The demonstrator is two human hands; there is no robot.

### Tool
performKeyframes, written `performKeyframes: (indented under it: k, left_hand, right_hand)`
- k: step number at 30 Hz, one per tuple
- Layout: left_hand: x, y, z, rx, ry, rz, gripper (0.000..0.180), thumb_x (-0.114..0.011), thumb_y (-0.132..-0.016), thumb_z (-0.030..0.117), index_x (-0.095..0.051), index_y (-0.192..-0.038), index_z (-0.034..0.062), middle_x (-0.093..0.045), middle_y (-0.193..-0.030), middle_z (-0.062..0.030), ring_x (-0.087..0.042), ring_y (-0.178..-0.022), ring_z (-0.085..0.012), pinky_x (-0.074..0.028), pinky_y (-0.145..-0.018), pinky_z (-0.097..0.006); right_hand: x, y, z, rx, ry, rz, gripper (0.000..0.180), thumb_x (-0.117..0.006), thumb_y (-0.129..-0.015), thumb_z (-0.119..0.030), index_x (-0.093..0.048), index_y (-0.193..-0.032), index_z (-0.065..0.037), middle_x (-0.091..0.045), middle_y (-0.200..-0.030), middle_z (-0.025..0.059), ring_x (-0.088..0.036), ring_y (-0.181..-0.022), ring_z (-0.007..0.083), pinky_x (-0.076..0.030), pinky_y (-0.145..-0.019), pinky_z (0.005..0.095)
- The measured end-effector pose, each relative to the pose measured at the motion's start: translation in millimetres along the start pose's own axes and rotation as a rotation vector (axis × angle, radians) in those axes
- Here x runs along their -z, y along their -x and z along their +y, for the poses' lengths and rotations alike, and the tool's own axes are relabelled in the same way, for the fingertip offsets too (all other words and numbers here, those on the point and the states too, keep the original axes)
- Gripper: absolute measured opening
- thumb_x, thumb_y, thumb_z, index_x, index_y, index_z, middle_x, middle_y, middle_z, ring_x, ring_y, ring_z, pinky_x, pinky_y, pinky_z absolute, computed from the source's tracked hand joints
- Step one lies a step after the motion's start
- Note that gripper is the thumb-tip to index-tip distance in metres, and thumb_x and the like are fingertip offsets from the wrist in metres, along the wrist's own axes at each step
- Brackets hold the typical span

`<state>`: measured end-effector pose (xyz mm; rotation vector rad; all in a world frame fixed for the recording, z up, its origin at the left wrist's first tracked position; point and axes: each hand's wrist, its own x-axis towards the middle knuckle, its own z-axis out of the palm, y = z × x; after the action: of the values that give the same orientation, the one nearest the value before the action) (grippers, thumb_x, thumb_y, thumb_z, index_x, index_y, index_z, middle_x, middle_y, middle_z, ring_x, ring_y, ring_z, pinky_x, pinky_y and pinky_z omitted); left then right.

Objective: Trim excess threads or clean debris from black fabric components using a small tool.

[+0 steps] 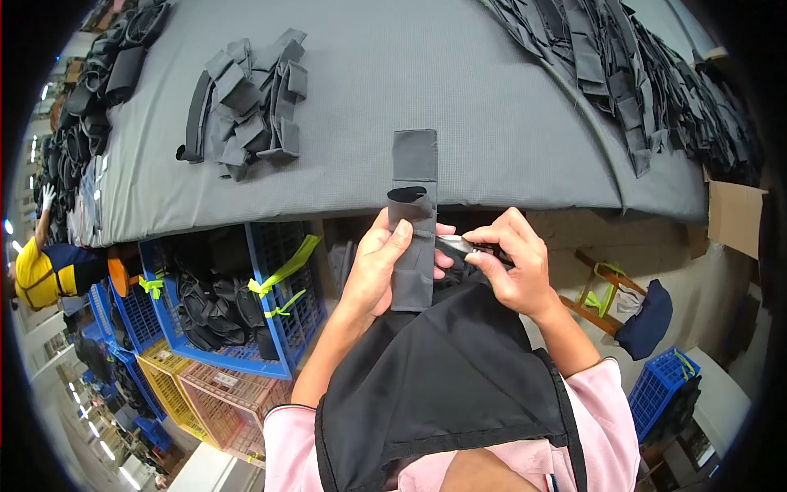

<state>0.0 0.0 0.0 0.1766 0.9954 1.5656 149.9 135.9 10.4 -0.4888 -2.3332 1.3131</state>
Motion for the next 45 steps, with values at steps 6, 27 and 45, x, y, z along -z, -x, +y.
performKeyframes:
  k: [6,27,45]
  left_hand:
    - [-4,0,-3,0.018,0.115,0.035,0.039,-0.046,-0.096,0.033,-0.041,-0.118,0.0004,-0.059,-0.108,-0.0171,-0.064,-0.087,-0.0252,-0.057,-0.066,-0.036]
    - [-19,8,-10,-0.033,-0.080,0.075,0.039,-0.047,-0.096,0.023,-0.036,-0.128,0.0029,-0.054,-0.121,-0.0177,-0.062,-0.089,-0.0215,-0.055,-0.070,-0.033]
    - [-20,8,-13,-0.029,-0.029,0.037,0.044,-0.047,-0.097,0.021,-0.031,-0.135,0.0057,-0.054,-0.120,-0.0168,-0.062,-0.089,-0.0215,-0.055,-0.068,-0.032]
  right_hand:
    - [-19,-8,-2,0.056,-0.131,0.141,0.019,-0.071,-0.072,0.000,-0.065,-0.090,0.000,-0.057,-0.074,0.0057,-0.051,-0.063,0.0154,-0.046,-0.055,0.0257]
    - [0,-24,1,0.101,0.298,0.235,0.023,-0.072,-0.069,-0.006,-0.062,-0.089,-0.005,-0.050,-0.072,0.0058,-0.053,-0.053,0.0200,-0.042,-0.047,0.0310]
    - [-4,-21,1,0.133,0.218,0.304,0.018,-0.072,-0.068,-0.002,-0.064,-0.085,-0.004,-0.052,-0.071,0.0058,-0.052,-0.051,0.0180,-0.043,-0.047,0.0284]
